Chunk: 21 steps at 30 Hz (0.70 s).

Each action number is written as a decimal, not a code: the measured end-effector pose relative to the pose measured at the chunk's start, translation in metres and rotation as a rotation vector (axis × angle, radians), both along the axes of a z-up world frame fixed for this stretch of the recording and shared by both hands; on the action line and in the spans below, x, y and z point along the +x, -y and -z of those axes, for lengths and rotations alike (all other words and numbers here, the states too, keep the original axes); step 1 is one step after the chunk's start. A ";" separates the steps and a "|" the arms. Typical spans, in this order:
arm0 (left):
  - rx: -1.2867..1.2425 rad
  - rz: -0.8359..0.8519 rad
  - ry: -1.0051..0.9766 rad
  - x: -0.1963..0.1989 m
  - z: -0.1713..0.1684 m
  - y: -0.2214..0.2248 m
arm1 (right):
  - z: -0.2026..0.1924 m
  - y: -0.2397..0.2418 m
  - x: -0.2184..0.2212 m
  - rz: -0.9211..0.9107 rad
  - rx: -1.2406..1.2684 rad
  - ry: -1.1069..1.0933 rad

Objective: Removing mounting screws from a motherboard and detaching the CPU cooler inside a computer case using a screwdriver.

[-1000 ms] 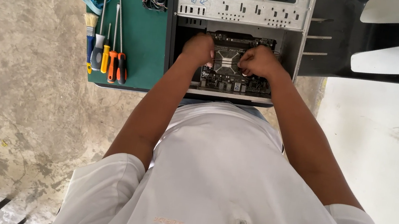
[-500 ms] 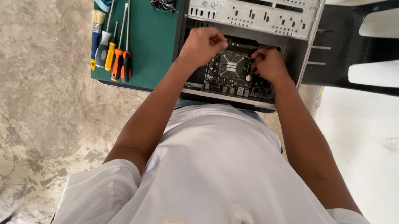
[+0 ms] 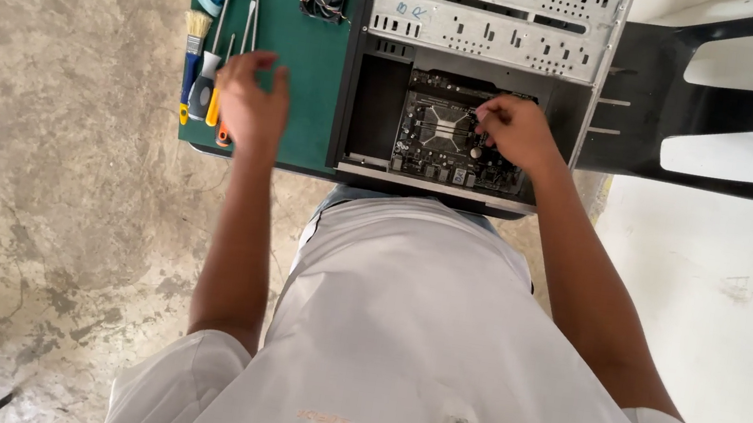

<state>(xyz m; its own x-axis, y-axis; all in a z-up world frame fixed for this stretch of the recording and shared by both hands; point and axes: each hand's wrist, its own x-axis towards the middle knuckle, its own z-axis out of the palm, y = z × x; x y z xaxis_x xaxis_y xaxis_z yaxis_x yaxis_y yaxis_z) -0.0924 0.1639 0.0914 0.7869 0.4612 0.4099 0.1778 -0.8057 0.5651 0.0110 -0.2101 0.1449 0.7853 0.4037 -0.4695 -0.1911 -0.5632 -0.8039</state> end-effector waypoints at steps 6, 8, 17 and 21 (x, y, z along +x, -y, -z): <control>0.191 -0.458 -0.664 -0.038 0.046 -0.030 | -0.015 0.012 -0.010 -0.048 0.100 0.025; 0.148 -0.468 -0.730 -0.049 0.059 -0.032 | -0.024 0.012 -0.013 -0.069 0.105 0.031; 0.146 -0.467 -0.885 -0.049 0.068 -0.023 | -0.039 0.016 -0.017 -0.122 0.063 0.027; 0.138 -0.426 -0.895 -0.048 0.095 -0.033 | -0.043 0.012 -0.012 -0.150 0.020 0.088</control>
<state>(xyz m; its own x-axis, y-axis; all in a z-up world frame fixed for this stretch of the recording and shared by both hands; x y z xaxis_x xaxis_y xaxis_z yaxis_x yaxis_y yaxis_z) -0.1402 0.1974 -0.0037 0.6120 0.7698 -0.1811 0.7814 -0.6239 -0.0117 -0.0012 -0.2223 0.1875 0.7530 0.5281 -0.3925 -0.0344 -0.5641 -0.8250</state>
